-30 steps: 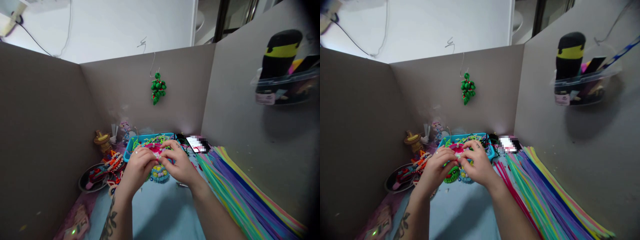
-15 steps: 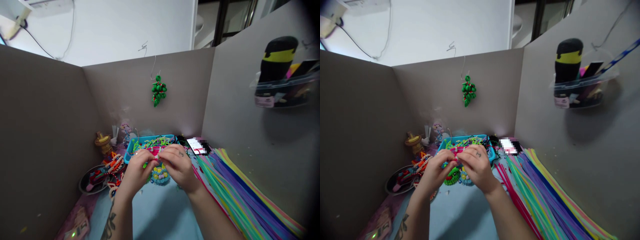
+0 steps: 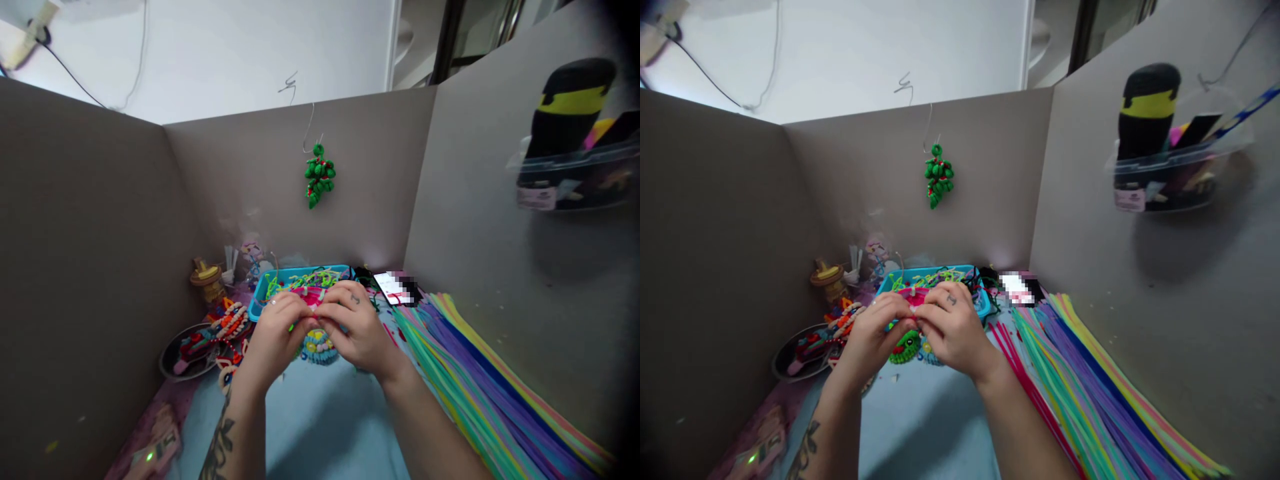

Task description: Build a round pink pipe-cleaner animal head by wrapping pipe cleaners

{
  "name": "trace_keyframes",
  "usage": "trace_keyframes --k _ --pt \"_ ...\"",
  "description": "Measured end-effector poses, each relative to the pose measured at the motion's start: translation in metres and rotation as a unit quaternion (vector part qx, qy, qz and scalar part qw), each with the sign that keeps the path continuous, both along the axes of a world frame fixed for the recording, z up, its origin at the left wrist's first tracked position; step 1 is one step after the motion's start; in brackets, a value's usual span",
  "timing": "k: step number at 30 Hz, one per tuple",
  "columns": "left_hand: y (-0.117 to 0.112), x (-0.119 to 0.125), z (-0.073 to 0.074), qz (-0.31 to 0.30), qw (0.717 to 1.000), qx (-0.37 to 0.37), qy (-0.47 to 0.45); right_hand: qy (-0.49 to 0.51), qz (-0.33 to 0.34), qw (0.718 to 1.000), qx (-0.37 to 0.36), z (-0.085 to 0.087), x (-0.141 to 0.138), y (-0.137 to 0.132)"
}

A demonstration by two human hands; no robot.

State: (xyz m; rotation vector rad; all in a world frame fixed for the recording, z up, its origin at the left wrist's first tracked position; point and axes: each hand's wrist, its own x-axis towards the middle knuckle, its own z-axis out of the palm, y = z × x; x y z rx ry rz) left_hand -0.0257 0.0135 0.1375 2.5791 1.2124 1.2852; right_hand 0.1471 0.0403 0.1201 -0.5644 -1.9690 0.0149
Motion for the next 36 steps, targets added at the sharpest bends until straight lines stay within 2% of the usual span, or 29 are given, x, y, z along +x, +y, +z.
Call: trace_keyframes --k 5,10,13,19,22,27,30,33,36 --pt "0.001 0.004 -0.001 -0.004 1.000 0.009 0.005 0.007 0.012 0.999 -0.030 0.001 0.000 -0.001" --pt "0.004 0.003 -0.004 -0.018 1.000 -0.005 0.002 0.020 -0.034 0.998 -0.039 -0.002 -0.003 -0.002" --pt "0.007 -0.001 -0.006 -0.005 1.000 -0.020 -0.005 0.023 -0.046 0.997 -0.050 -0.005 -0.004 0.001" --pt "0.004 -0.010 -0.005 0.023 0.996 -0.062 -0.062 0.065 0.022 0.993 -0.100 -0.002 0.008 0.008" --pt "0.001 -0.013 -0.005 -0.016 0.989 -0.100 -0.112 0.089 0.061 0.986 -0.125 -0.001 0.018 0.011" --pt "0.000 -0.016 -0.009 -0.110 0.968 -0.146 -0.171 0.060 0.115 0.980 -0.153 -0.001 0.021 0.012" --pt "0.000 -0.015 -0.008 -0.106 0.973 -0.149 -0.143 0.051 0.105 0.982 -0.151 -0.001 0.016 0.010" --pt "0.000 -0.012 -0.004 -0.070 0.988 -0.109 -0.079 0.041 0.071 0.989 -0.121 -0.001 0.012 0.010" --pt "0.002 -0.009 -0.001 -0.046 0.995 -0.072 -0.054 0.043 0.047 0.993 -0.095 -0.003 0.008 0.012"
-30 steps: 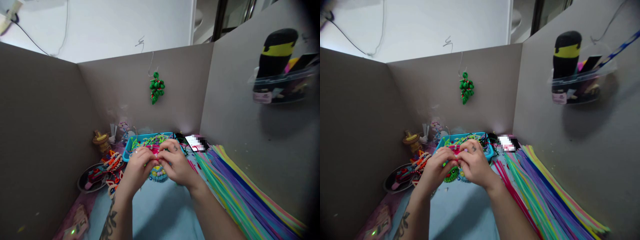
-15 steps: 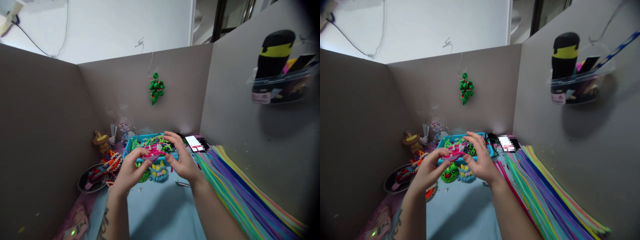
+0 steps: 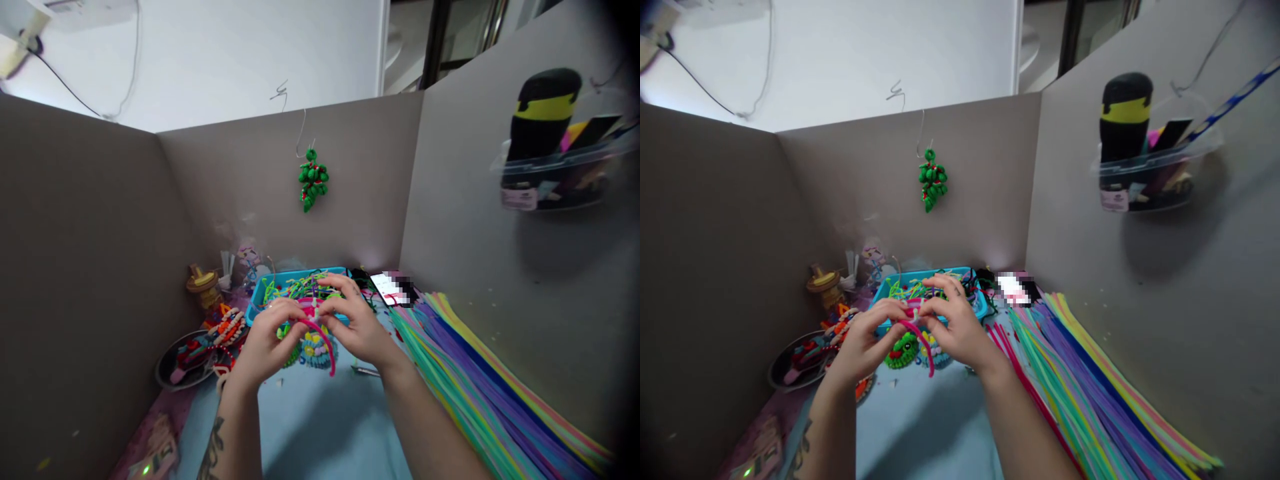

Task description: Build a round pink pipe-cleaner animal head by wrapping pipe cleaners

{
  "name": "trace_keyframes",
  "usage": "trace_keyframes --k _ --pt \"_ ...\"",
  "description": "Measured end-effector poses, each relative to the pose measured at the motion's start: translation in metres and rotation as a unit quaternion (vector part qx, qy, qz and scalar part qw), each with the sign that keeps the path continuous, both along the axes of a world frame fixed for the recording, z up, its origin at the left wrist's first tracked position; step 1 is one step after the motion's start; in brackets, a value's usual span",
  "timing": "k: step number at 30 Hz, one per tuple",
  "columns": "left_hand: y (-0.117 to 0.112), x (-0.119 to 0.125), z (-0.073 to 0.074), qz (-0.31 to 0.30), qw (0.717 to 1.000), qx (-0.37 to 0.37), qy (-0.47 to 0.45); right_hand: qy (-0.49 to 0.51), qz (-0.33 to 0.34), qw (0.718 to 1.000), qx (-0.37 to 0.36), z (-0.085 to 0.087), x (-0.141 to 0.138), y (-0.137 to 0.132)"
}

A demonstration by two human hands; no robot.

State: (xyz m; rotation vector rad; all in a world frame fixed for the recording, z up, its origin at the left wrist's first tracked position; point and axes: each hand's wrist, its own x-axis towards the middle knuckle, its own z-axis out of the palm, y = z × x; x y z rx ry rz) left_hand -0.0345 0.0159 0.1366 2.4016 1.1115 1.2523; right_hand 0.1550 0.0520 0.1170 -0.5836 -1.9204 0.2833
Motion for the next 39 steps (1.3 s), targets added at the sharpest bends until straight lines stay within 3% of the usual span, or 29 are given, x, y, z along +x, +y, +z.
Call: trace_keyframes --k 5,11,14,18,23,27,32,39 --pt "0.005 0.000 -0.003 0.061 0.996 0.064 -0.013 0.075 -0.061 0.995 0.025 -0.001 -0.005 -0.003" --pt "0.007 -0.003 -0.004 0.084 0.990 0.109 -0.014 0.036 -0.021 0.999 0.003 -0.001 -0.012 -0.008" --pt "0.008 -0.003 -0.004 0.092 0.991 0.094 0.020 0.067 -0.033 0.997 0.029 -0.002 -0.011 -0.006" --pt "0.009 0.000 -0.008 0.053 0.994 0.043 0.081 0.066 -0.075 0.992 0.076 -0.001 -0.006 -0.003" --pt "0.009 0.005 -0.013 0.041 0.998 0.008 0.044 0.060 -0.124 0.990 0.038 0.000 -0.001 0.002" --pt "0.009 0.003 -0.014 0.076 0.997 0.012 -0.006 0.045 -0.112 0.993 -0.002 -0.001 0.000 0.005" --pt "0.012 -0.002 -0.012 0.072 0.994 0.080 -0.020 0.036 -0.071 0.996 -0.034 0.001 -0.001 0.003" --pt "0.011 0.001 -0.010 0.044 0.994 0.094 -0.023 0.025 -0.066 0.997 -0.010 0.005 0.001 -0.003"
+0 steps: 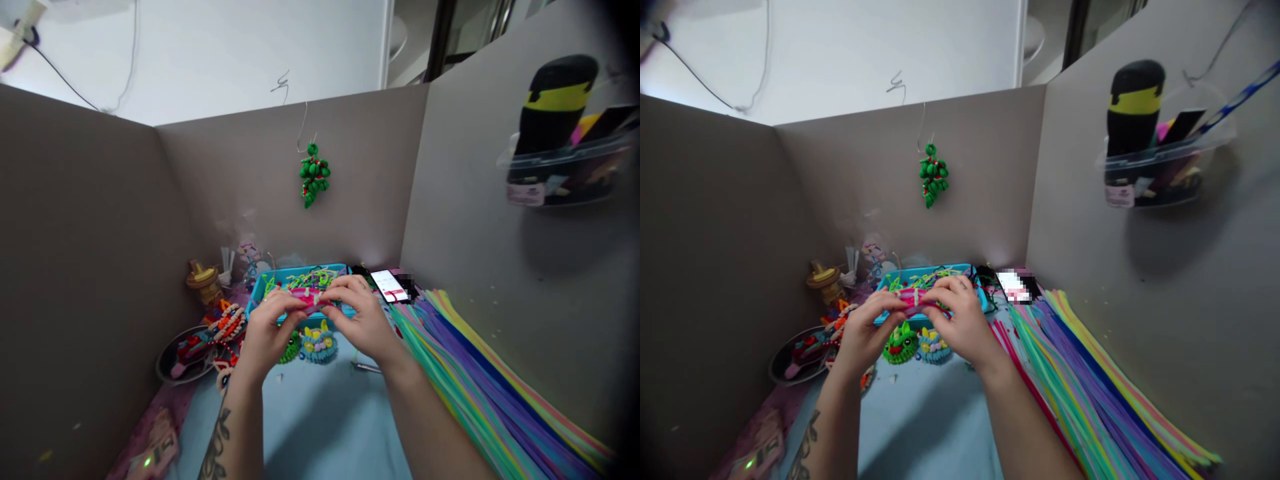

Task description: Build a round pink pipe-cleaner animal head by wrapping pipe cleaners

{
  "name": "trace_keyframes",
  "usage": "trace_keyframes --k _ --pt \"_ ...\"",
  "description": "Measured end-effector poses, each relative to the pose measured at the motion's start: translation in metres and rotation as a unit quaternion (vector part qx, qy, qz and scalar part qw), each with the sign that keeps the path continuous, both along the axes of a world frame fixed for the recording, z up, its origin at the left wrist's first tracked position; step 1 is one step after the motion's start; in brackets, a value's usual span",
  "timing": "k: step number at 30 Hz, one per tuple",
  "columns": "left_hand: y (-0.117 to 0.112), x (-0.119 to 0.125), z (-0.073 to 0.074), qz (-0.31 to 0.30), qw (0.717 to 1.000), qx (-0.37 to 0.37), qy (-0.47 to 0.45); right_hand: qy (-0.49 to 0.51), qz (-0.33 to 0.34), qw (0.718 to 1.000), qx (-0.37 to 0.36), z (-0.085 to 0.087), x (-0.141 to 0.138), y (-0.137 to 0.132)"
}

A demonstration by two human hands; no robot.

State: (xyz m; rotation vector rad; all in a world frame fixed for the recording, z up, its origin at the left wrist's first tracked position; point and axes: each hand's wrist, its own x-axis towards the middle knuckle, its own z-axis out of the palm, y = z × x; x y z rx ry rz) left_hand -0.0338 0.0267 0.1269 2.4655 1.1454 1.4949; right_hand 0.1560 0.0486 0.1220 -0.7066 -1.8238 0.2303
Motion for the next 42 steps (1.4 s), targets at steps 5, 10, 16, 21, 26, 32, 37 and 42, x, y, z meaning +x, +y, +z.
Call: trace_keyframes --k 5,10,16,21,26,32,37,42 --pt "-0.005 0.004 0.005 -0.008 1.000 -0.018 0.014 -0.007 0.000 1.000 0.014 -0.002 -0.004 -0.001" --pt "-0.009 0.009 0.009 0.018 0.999 -0.024 0.043 0.002 -0.001 1.000 0.021 -0.003 -0.009 -0.001" --pt "-0.010 0.010 0.008 0.029 0.999 -0.033 0.015 0.047 0.027 0.997 0.048 -0.006 -0.015 -0.002" --pt "-0.011 0.010 0.008 0.039 0.998 -0.050 -0.016 0.031 0.025 0.990 0.132 -0.010 -0.017 -0.002" --pt "-0.012 0.010 0.008 0.040 0.998 -0.052 -0.011 -0.004 -0.001 0.992 0.128 -0.012 -0.018 -0.002" --pt "-0.010 0.012 0.008 0.022 0.999 -0.032 0.028 -0.033 -0.012 0.994 0.101 -0.012 -0.017 0.000" --pt "-0.010 0.015 0.007 0.027 0.998 -0.026 0.059 -0.025 -0.025 0.996 0.080 -0.010 -0.014 0.000" --pt "-0.009 0.016 0.004 0.030 0.998 -0.042 0.039 -0.020 -0.024 0.997 0.067 -0.010 -0.013 -0.001"
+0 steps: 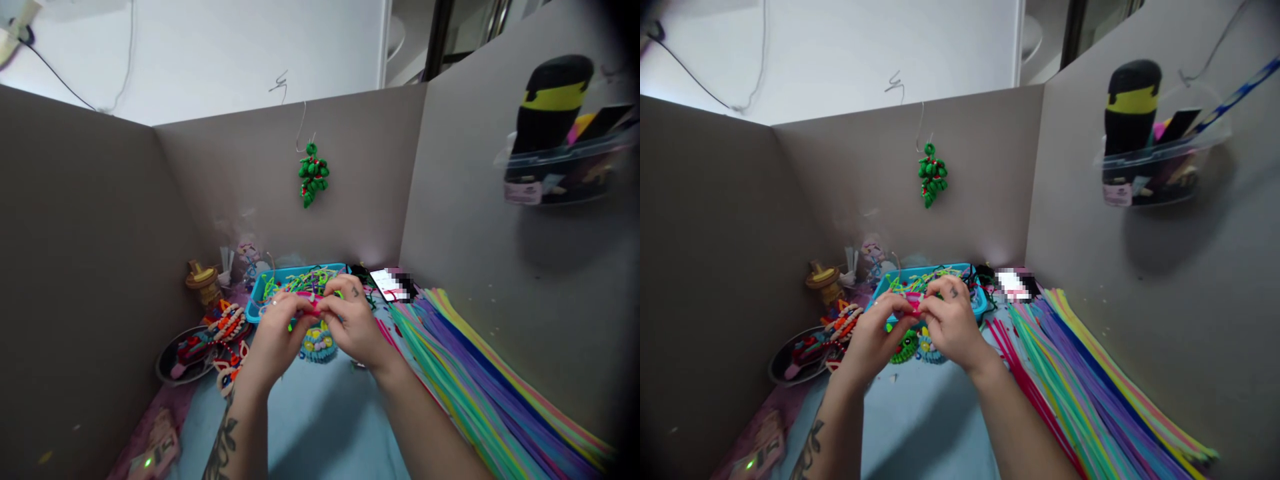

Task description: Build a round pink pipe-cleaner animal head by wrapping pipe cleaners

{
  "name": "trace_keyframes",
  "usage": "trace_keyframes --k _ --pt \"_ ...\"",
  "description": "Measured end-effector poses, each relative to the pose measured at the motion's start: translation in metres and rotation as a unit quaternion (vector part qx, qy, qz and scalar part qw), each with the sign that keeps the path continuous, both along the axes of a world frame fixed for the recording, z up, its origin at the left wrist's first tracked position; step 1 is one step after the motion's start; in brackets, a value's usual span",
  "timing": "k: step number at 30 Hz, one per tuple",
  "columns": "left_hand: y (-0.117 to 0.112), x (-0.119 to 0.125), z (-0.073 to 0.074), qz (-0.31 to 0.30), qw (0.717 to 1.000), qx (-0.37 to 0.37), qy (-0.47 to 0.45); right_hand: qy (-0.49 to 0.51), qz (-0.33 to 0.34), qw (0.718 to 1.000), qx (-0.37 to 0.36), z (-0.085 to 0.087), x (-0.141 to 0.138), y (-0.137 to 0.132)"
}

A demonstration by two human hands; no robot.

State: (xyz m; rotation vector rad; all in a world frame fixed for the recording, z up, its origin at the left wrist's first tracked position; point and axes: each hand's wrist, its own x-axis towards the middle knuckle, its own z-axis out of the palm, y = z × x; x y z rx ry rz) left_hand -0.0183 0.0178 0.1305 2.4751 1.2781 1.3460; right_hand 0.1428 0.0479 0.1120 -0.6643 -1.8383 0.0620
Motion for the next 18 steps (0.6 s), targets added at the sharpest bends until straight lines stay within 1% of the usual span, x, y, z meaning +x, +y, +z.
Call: trace_keyframes --k 4,8,11,15,18 --pt "0.001 -0.006 0.001 -0.008 1.000 0.002 -0.017 0.013 0.008 1.000 -0.013 0.001 0.001 0.001" --pt "0.000 -0.016 0.003 -0.003 0.999 0.012 -0.049 0.016 0.022 0.999 -0.044 0.004 0.009 0.002" --pt "-0.001 -0.021 0.003 -0.012 0.996 -0.006 -0.089 0.027 0.036 0.998 -0.044 0.006 0.016 0.002" --pt "-0.003 -0.020 0.003 -0.049 0.986 -0.047 -0.153 0.012 0.064 0.997 -0.043 0.008 0.018 0.001" --pt "-0.004 -0.016 0.002 -0.088 0.977 -0.070 -0.181 -0.009 0.085 0.995 -0.042 0.009 0.016 -0.001"
